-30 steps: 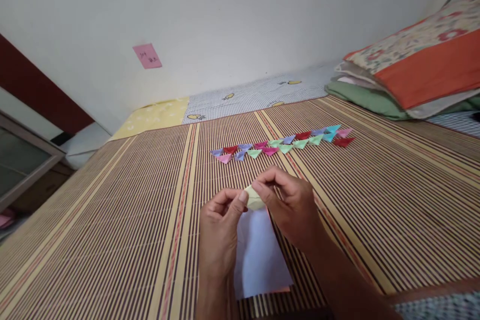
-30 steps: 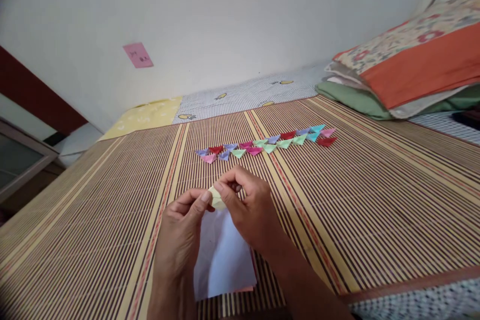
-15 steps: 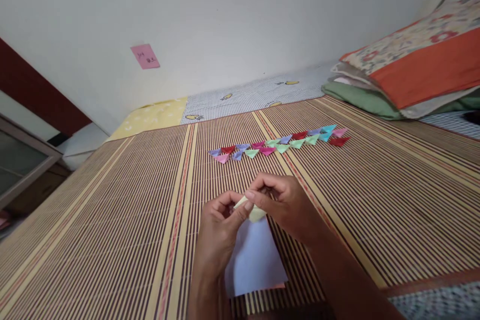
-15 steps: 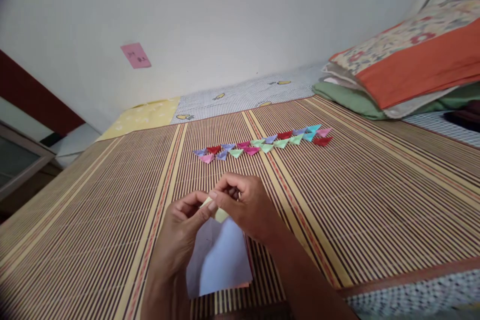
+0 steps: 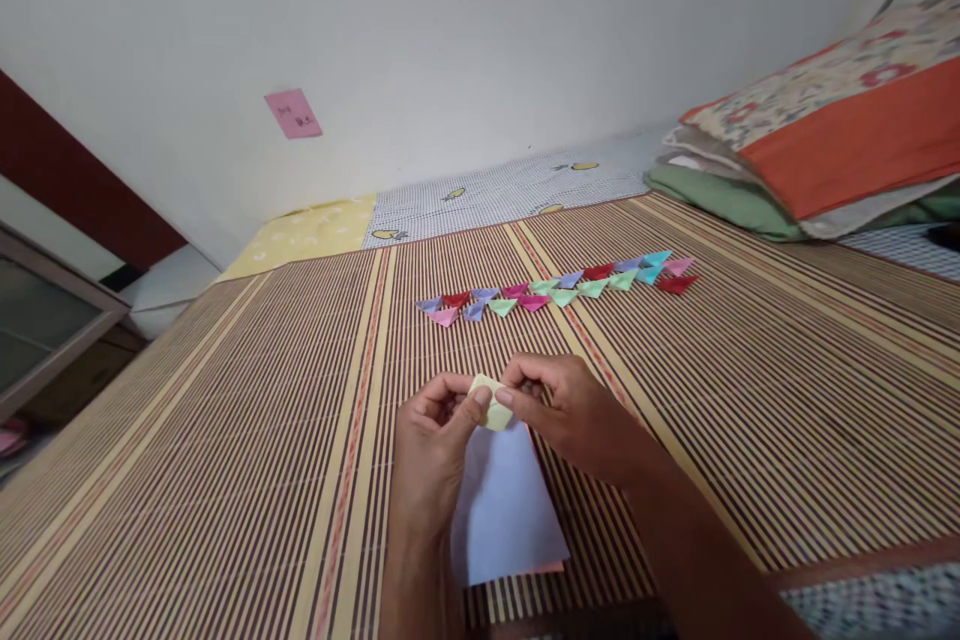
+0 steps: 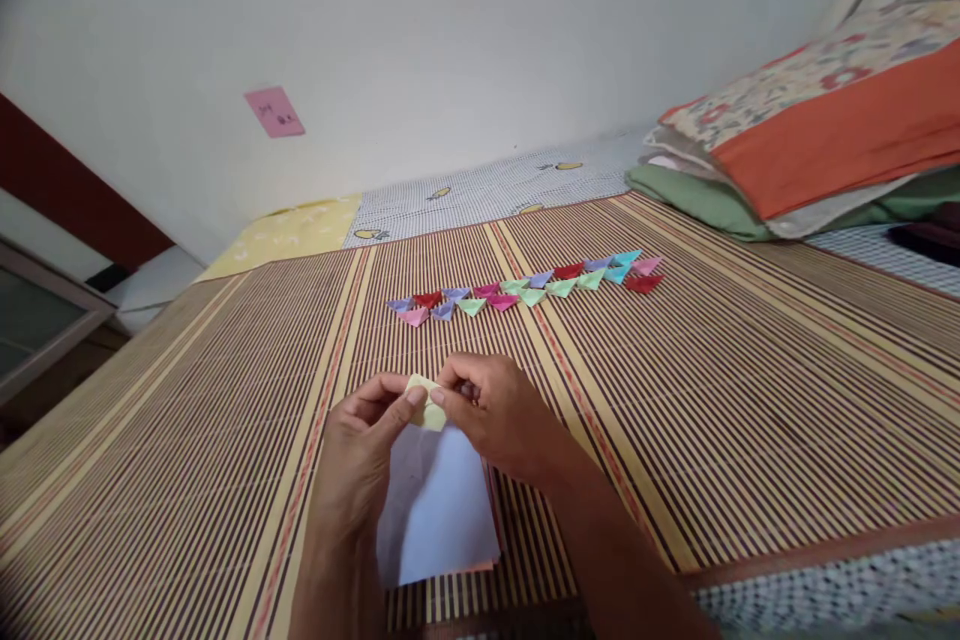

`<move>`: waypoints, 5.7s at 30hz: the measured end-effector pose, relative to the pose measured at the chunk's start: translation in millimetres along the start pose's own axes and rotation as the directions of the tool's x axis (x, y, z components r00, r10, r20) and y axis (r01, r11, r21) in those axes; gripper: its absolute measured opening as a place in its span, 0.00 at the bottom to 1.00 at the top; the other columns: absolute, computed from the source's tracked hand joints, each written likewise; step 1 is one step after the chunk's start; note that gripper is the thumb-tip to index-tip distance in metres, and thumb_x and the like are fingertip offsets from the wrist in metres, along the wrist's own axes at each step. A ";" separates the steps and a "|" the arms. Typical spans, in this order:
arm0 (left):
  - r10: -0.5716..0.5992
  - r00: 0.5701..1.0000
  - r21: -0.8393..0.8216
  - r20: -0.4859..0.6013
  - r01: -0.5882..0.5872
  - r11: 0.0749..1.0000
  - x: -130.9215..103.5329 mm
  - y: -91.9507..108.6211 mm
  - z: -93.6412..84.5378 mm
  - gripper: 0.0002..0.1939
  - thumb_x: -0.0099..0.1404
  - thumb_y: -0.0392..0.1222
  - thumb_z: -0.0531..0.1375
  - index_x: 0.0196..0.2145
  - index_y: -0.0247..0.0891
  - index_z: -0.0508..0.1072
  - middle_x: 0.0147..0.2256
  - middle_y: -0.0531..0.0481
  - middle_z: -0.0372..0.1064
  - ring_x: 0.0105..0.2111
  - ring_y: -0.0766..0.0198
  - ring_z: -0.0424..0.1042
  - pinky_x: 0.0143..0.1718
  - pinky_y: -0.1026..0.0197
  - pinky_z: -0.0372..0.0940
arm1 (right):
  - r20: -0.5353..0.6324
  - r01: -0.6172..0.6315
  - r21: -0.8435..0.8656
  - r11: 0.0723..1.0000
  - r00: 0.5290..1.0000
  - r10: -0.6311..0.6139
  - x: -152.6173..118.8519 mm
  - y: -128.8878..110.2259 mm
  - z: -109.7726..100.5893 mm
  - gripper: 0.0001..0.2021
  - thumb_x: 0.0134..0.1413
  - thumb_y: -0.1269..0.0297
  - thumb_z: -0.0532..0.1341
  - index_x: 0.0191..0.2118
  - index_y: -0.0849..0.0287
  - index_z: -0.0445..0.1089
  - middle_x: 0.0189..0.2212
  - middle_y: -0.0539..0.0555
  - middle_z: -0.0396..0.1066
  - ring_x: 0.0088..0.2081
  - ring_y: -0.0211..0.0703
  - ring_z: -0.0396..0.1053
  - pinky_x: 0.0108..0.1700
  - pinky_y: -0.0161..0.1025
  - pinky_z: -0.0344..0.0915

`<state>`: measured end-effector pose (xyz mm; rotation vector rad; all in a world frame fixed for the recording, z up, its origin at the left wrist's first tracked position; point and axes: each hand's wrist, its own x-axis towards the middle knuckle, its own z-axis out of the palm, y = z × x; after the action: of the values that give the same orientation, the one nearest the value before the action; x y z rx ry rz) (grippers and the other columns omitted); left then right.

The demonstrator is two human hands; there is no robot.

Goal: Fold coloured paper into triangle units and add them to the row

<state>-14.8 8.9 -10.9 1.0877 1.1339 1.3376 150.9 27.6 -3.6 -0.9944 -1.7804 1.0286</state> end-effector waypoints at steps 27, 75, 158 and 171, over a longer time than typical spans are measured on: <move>-0.023 0.995 0.042 0.100 0.019 0.999 -2.1 6.2 -6.9 0.11 0.59 0.43 0.71 0.28 0.36 0.75 0.25 0.55 0.68 0.26 0.68 0.63 0.29 0.67 0.57 | -0.015 -0.084 0.277 0.957 0.996 0.092 3.5 7.4 3.4 0.12 0.61 0.58 0.63 0.30 0.60 0.70 0.24 0.47 0.66 0.26 0.36 0.61 0.28 0.34 0.56; -0.063 0.996 -0.204 0.057 0.073 0.976 -3.3 8.5 -5.8 0.09 0.64 0.44 0.67 0.37 0.35 0.82 0.28 0.51 0.73 0.26 0.70 0.67 0.30 0.67 0.65 | -0.091 0.452 -0.385 0.805 0.849 -0.520 2.9 -2.9 16.9 0.07 0.66 0.73 0.58 0.42 0.58 0.73 0.40 0.55 0.71 0.43 0.45 0.69 0.45 0.43 0.65; -0.148 0.988 -0.184 -0.053 0.136 0.974 1.5 1.1 -3.8 0.11 0.55 0.44 0.71 0.23 0.35 0.77 0.20 0.54 0.66 0.22 0.69 0.62 0.26 0.67 0.58 | -0.113 0.344 -0.135 0.929 0.926 -0.360 1.5 -13.2 0.1 0.10 0.59 0.77 0.58 0.41 0.56 0.72 0.39 0.53 0.72 0.43 0.45 0.69 0.46 0.43 0.67; -0.191 0.976 -0.337 -0.104 0.146 0.930 5.5 3.7 -0.8 0.12 0.47 0.41 0.74 0.21 0.33 0.76 0.20 0.54 0.68 0.22 0.71 0.64 0.25 0.67 0.60 | 0.056 0.408 -0.476 0.779 0.898 -0.436 3.2 -8.7 19.9 0.10 0.68 0.70 0.53 0.36 0.58 0.70 0.36 0.57 0.69 0.40 0.49 0.62 0.42 0.47 0.61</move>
<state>-16.5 14.3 -7.2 0.6507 1.0309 1.4169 129.8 22.4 -1.2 -0.8287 -2.1325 0.2712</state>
